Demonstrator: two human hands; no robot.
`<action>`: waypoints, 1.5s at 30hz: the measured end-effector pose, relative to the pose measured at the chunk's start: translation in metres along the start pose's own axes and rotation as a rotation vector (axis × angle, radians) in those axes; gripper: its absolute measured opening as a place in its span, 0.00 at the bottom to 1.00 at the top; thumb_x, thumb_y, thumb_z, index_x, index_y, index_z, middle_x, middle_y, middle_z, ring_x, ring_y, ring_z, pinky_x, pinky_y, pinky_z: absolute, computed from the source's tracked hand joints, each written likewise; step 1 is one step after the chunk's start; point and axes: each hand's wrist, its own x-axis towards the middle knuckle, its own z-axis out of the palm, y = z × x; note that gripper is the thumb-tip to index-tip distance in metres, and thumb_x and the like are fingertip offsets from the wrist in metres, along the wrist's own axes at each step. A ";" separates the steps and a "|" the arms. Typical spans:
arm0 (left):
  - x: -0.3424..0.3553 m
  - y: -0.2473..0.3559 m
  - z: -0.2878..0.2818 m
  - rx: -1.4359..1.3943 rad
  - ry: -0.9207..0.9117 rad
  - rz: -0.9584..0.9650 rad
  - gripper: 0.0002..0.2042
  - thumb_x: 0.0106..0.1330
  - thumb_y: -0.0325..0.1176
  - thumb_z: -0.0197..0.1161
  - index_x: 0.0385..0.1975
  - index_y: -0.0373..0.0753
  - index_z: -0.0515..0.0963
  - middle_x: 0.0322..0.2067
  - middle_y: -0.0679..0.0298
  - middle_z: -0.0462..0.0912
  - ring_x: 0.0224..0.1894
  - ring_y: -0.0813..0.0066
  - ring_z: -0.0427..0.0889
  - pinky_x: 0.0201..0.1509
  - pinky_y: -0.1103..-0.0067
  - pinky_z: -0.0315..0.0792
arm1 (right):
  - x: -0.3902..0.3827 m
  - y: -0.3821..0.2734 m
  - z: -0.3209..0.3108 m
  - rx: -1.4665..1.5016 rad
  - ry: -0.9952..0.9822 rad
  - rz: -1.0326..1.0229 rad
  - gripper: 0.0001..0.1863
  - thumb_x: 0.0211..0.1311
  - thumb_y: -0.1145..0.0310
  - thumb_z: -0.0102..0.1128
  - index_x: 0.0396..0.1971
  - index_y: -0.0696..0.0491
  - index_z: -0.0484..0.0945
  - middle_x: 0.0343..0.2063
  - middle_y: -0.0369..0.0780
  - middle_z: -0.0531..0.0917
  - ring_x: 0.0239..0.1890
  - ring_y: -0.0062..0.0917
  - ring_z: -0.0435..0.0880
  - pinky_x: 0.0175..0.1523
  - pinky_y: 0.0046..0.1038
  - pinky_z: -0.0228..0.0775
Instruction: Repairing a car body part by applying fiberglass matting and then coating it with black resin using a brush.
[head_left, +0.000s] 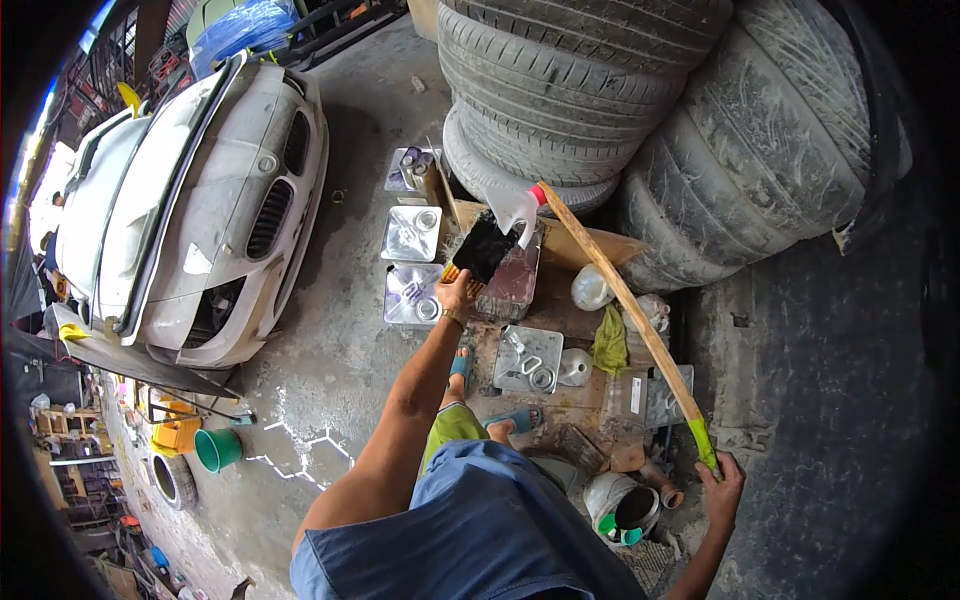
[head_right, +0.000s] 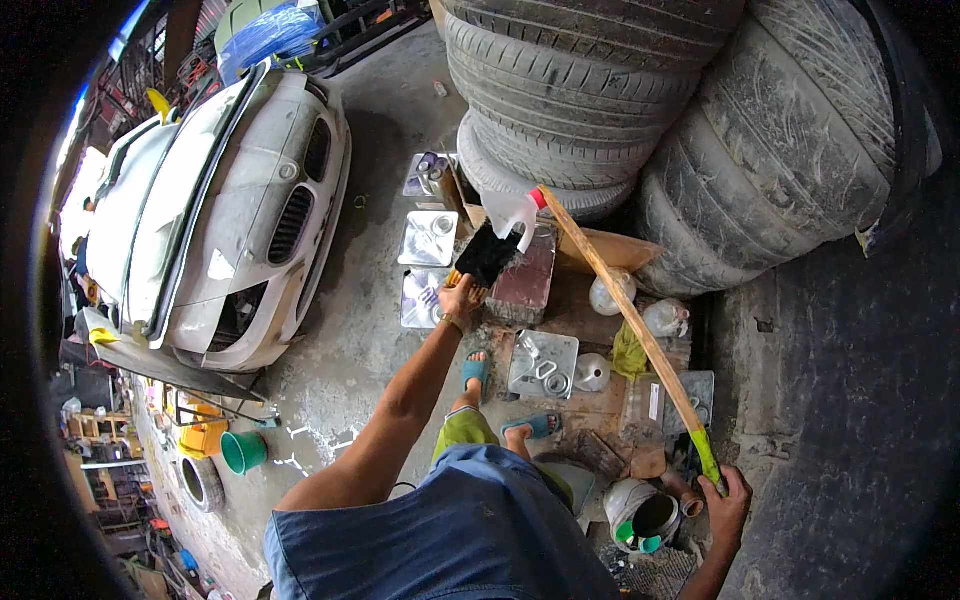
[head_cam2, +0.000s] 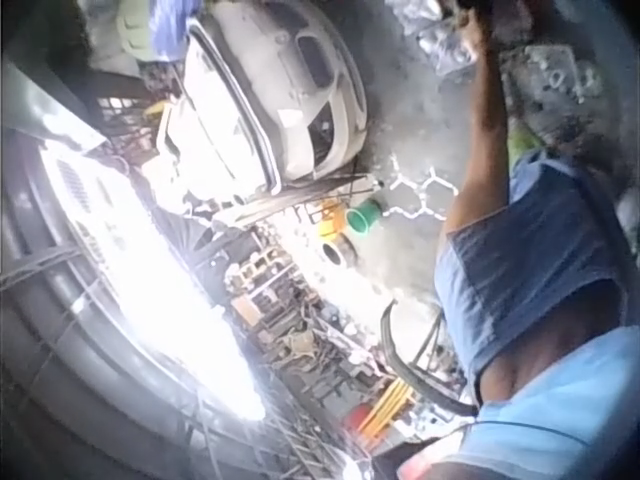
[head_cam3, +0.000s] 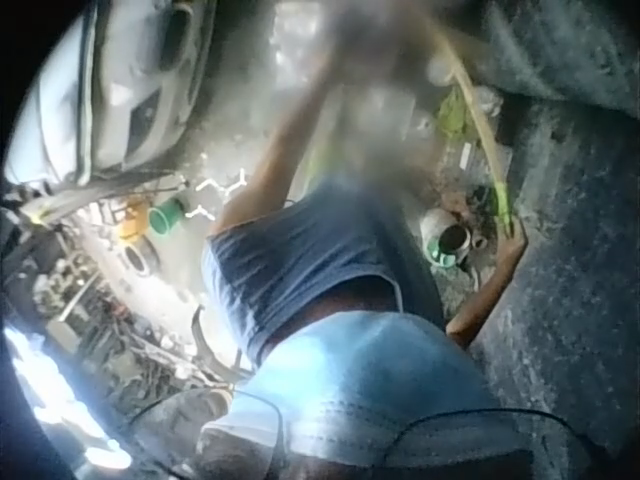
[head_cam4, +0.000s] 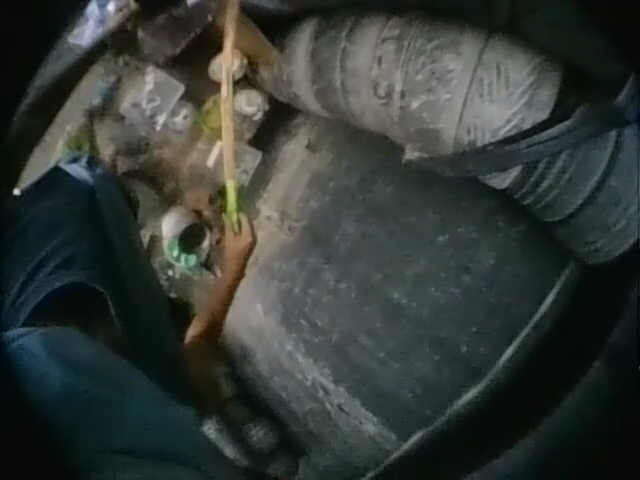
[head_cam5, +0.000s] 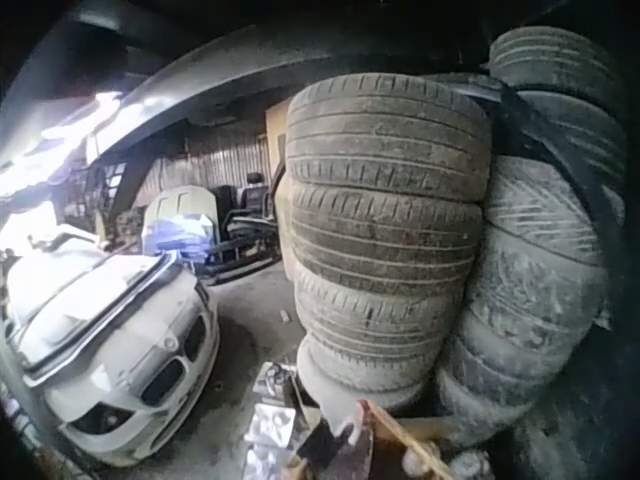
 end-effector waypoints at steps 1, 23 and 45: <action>-0.003 0.001 0.004 0.042 0.047 0.005 0.21 0.50 0.33 0.69 0.42 0.33 0.71 0.31 0.58 0.79 0.27 0.67 0.81 0.24 0.72 0.79 | -0.001 -0.001 0.001 0.030 0.013 -0.004 0.11 0.51 0.75 0.66 0.32 0.61 0.74 0.24 0.40 0.76 0.27 0.25 0.72 0.35 0.28 0.65; 0.053 0.052 -0.081 0.319 -0.070 0.050 0.29 0.51 0.28 0.66 0.52 0.38 0.60 0.47 0.61 0.69 0.41 0.72 0.76 0.35 0.75 0.78 | 0.206 -0.041 0.390 0.056 -0.440 0.148 0.16 0.58 0.62 0.59 0.33 0.62 0.76 0.25 0.51 0.80 0.33 0.47 0.80 0.36 0.41 0.68; 0.061 0.089 -0.050 0.630 -0.077 0.611 0.39 0.42 0.28 0.71 0.57 0.29 0.59 0.52 0.50 0.68 0.55 0.61 0.71 0.59 0.72 0.66 | 0.127 0.022 0.443 0.366 0.200 0.502 0.28 0.63 0.63 0.59 0.60 0.56 0.64 0.59 0.47 0.65 0.58 0.40 0.70 0.56 0.34 0.68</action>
